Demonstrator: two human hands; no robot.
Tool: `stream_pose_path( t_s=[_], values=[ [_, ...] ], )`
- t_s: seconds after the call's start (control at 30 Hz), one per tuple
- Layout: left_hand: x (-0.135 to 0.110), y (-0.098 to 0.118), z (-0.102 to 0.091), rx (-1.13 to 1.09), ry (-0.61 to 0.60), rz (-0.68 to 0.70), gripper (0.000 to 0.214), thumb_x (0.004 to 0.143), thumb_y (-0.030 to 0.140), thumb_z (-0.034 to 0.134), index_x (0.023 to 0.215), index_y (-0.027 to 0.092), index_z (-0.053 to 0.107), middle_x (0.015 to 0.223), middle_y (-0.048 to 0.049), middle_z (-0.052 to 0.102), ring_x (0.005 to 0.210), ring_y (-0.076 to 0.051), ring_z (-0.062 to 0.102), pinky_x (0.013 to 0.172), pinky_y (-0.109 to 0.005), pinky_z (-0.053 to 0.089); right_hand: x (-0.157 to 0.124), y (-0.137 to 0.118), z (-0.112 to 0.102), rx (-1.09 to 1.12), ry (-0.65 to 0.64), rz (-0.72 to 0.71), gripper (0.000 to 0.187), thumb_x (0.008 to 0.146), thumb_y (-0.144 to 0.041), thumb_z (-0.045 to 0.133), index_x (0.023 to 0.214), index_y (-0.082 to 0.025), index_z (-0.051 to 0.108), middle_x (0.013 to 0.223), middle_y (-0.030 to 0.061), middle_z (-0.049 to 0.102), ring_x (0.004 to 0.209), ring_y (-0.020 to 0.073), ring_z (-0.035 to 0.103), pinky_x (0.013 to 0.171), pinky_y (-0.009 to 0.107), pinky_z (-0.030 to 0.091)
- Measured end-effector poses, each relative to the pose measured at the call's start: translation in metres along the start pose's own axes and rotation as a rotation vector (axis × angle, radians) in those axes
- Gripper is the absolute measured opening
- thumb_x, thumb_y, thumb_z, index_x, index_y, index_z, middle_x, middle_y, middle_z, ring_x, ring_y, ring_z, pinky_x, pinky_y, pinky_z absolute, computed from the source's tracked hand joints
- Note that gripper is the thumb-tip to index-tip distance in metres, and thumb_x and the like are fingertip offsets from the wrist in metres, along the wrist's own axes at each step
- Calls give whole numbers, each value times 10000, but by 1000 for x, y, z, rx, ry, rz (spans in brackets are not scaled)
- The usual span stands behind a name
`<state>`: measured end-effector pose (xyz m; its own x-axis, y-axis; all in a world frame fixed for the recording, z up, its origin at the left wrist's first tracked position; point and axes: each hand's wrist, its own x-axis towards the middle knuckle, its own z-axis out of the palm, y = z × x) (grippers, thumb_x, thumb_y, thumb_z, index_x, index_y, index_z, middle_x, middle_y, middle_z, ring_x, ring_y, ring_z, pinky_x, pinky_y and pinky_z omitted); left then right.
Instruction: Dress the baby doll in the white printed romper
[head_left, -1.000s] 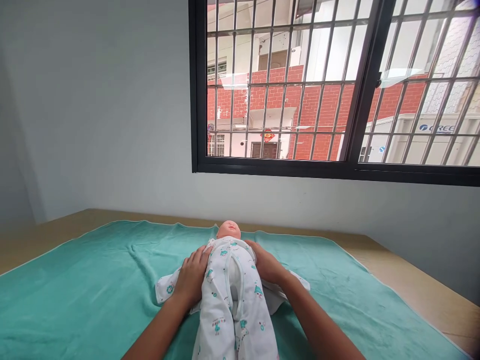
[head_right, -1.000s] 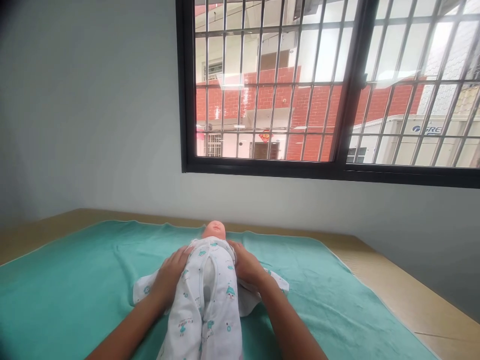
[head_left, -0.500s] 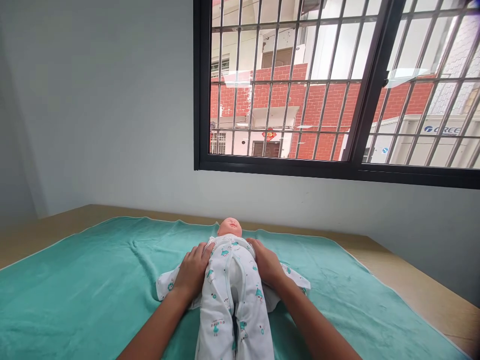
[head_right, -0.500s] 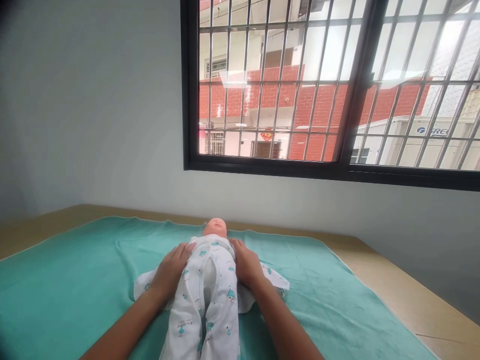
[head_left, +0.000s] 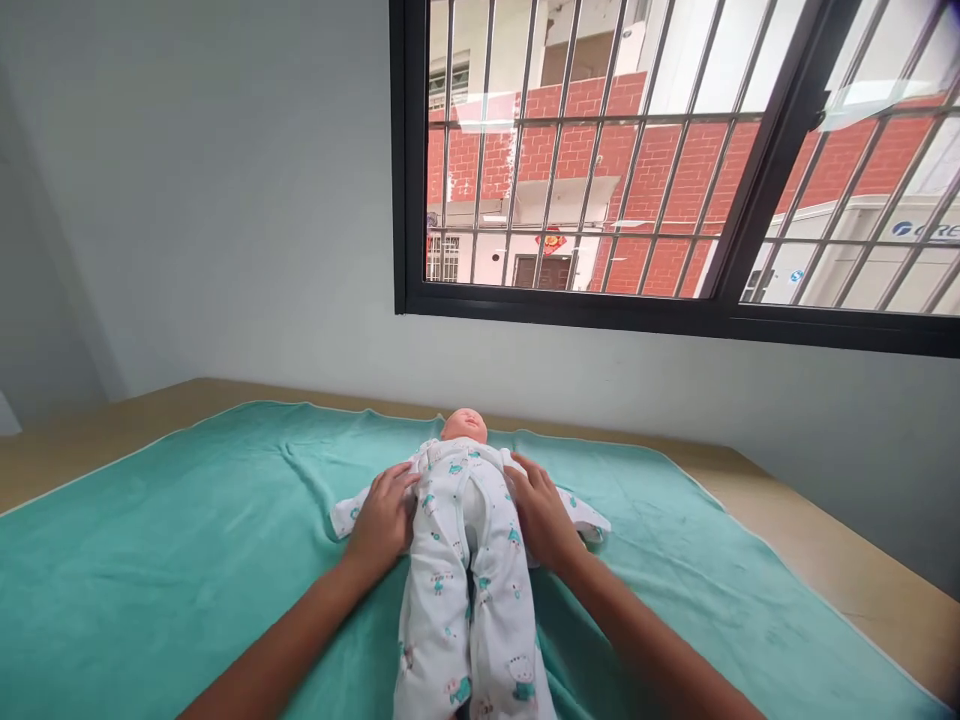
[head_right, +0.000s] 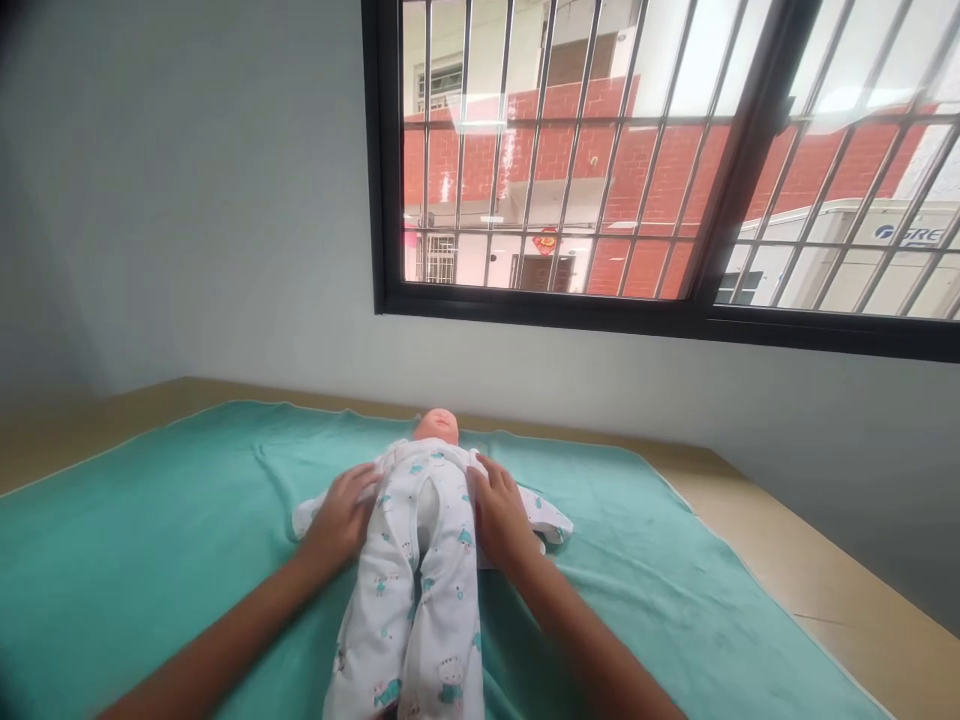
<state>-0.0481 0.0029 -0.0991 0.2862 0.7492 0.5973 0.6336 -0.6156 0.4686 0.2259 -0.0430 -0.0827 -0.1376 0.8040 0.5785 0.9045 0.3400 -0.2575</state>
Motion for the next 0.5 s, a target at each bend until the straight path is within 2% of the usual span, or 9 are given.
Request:
stream_pose_path(
  t_s=[0.07,0.13,0.2,0.27,0.33,0.4,0.5],
  values=[
    [-32,16,-19,-66,-8,-3,250,911,263,430,1087,221,602,1195,-77,607,1158,-209,539,1029,-364,450,-40,-16,-14,104,53,-39,318,924,-180,410,1216,-232,525,1328,127,525,1223,271,482,1016,435,416],
    [-70,31,-34,-84,-82,32,174,918,348,483,984,268,622,1091,-41,643,1063,-202,587,944,-336,502,-83,-33,-27,184,41,-56,219,931,-228,480,1135,-284,535,1161,98,603,1081,258,566,901,405,483],
    [-104,41,-41,-79,-159,188,186,901,392,521,1033,319,630,1071,-38,660,1030,-212,606,866,-328,533,-120,-49,-37,258,-37,-149,206,900,-252,563,1092,-321,540,1004,65,642,901,230,613,751,354,516],
    [-125,45,-42,-57,-208,347,261,868,409,569,1121,358,612,1045,-41,678,966,-215,628,805,-328,547,-141,-62,-43,244,-142,-263,206,878,-292,623,1065,-332,545,884,31,656,749,205,611,641,325,496],
    [-131,48,-42,-19,-222,427,330,866,371,580,1196,364,576,1036,-50,687,929,-213,636,790,-335,547,-145,-71,-46,195,-224,-346,166,890,-326,625,1037,-323,549,829,8,664,687,185,602,601,307,470],
    [-126,50,-44,17,-212,473,347,888,309,561,1233,342,547,1027,-59,690,910,-208,638,786,-337,541,-139,-74,-47,161,-273,-400,101,921,-334,592,1010,-309,552,824,-4,671,692,168,601,605,285,452],
    [-116,54,-48,-1,-136,579,265,919,227,514,1174,276,566,919,-53,686,795,-179,623,701,-301,519,-129,-74,-45,165,-245,-497,78,944,-341,576,954,-266,562,774,-14,646,665,138,564,602,256,409]
  ],
)
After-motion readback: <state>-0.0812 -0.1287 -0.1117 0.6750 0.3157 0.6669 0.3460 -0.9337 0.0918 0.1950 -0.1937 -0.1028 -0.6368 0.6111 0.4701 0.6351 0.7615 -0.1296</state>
